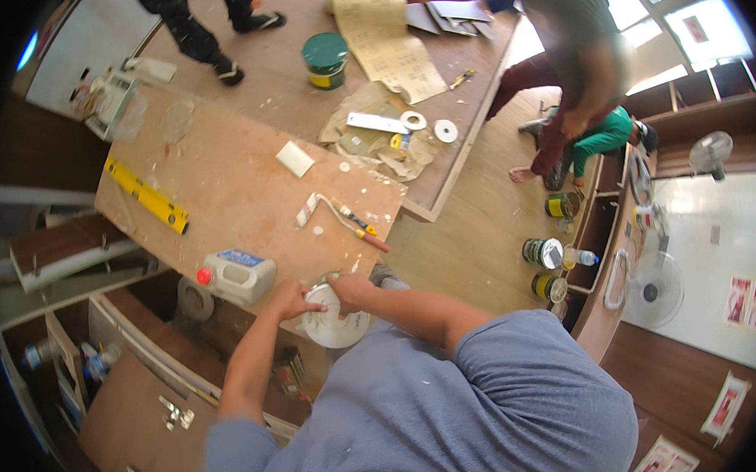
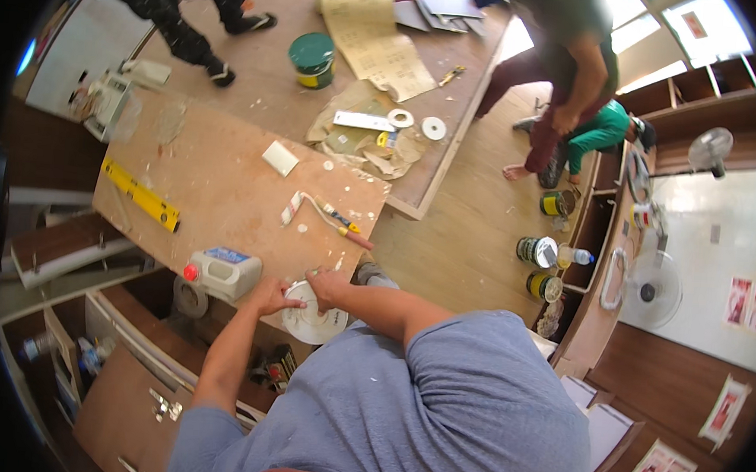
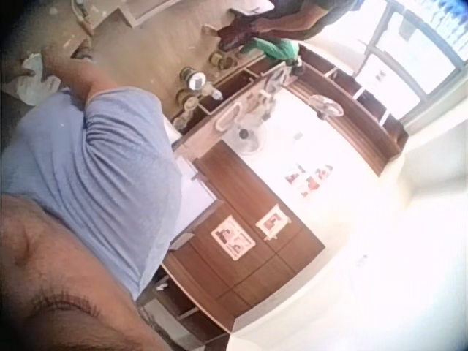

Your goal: The person picks up a paint roller and washes it under a running tap in a sink. They rinse the roller and their hands, then place the roller on a table.

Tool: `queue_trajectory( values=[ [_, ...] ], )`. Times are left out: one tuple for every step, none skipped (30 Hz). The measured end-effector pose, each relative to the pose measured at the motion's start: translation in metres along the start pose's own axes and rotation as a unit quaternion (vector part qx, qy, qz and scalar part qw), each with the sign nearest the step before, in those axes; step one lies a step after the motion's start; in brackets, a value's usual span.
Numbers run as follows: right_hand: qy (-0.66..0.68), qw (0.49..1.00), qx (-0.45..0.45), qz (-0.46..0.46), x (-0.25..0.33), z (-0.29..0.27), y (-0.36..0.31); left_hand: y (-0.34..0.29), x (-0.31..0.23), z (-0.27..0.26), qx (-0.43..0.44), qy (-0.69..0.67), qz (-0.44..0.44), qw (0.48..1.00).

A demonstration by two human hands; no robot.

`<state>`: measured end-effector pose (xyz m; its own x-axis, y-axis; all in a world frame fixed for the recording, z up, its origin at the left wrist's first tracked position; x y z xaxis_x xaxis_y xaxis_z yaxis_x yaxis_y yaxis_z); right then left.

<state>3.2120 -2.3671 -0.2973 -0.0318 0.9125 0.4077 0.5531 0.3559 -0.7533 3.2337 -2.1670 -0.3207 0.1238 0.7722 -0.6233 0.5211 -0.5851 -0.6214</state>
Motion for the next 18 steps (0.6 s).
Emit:
queue_trajectory(
  values=[
    [0.001,1.000,-0.006,0.006,0.001,-0.002,0.001,-0.008,-0.017,-0.011,-0.010,0.008,-0.011,1.000],
    [0.004,1.000,-0.012,-0.007,0.000,0.001,0.002,-0.009,-0.016,-0.006,-0.029,-0.024,-0.012,0.999],
    [0.008,1.000,-0.019,-0.019,-0.002,0.005,0.005,-0.012,-0.008,0.000,-0.047,-0.056,-0.012,0.997],
    [0.010,0.999,-0.029,-0.028,-0.007,0.007,0.007,-0.011,-0.005,0.006,-0.064,-0.088,-0.009,0.994],
    [0.022,0.999,-0.026,-0.037,-0.009,0.006,0.006,-0.013,-0.015,0.004,-0.080,-0.088,-0.027,0.993],
    [0.034,0.998,-0.023,-0.046,-0.012,0.007,0.005,-0.020,-0.027,0.002,-0.096,-0.090,-0.045,0.990],
    [0.051,0.997,-0.031,-0.045,-0.018,0.011,0.002,-0.024,-0.030,0.005,-0.108,-0.075,-0.072,0.989],
    [0.064,0.996,-0.040,-0.048,-0.023,0.016,0.002,-0.029,-0.030,0.011,-0.126,-0.062,-0.101,0.985],
    [0.077,0.994,-0.051,-0.056,-0.031,0.020,-0.001,-0.032,-0.027,0.019,-0.148,-0.049,-0.097,0.983],
    [0.146,0.986,-0.064,-0.044,-0.045,0.025,-0.005,-0.034,-0.022,0.025,-0.175,-0.035,-0.094,0.980],
    [0.214,0.973,-0.079,-0.036,-0.063,0.035,-0.008,-0.034,-0.017,0.027,-0.203,-0.021,-0.090,0.975],
    [0.282,0.954,-0.094,-0.030,-0.082,0.049,-0.011,-0.033,-0.015,0.026,-0.214,-0.011,-0.082,0.973],
    [0.291,0.947,-0.131,0.028,-0.105,0.063,-0.015,-0.035,-0.012,0.029,-0.227,-0.007,-0.077,0.971],
    [0.302,0.937,-0.175,0.014,-0.140,0.085,-0.014,-0.035,-0.014,0.032,-0.235,-0.004,-0.069,0.969],
    [0.288,0.941,-0.179,0.024,-0.168,0.088,-0.040,-0.034,-0.012,0.033,-0.240,0.002,-0.067,0.968],
    [0.222,0.913,-0.334,0.077,-0.215,0.140,-0.040,-0.030,-0.015,0.035,-0.234,0.003,-0.059,0.970],
    [0.289,0.895,-0.306,0.151,-0.234,0.154,-0.069,-0.033,-0.013,0.036,-0.243,0.010,-0.062,0.968],
    [0.271,0.891,-0.315,0.182,-0.261,0.188,-0.097,-0.033,-0.020,0.041,-0.252,0.011,-0.057,0.966]
  ],
)
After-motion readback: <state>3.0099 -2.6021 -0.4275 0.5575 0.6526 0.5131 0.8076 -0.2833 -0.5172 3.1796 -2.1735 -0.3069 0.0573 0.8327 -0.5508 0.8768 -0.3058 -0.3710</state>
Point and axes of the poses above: each hand's wrist, its own y-axis towards the middle knuckle, its own z-axis out of the palm, x = y × z, the point moved 2 cm from there along y, towards the middle knuckle, and after that the axes turned 6 degrees about z, right-handed, at the moved point
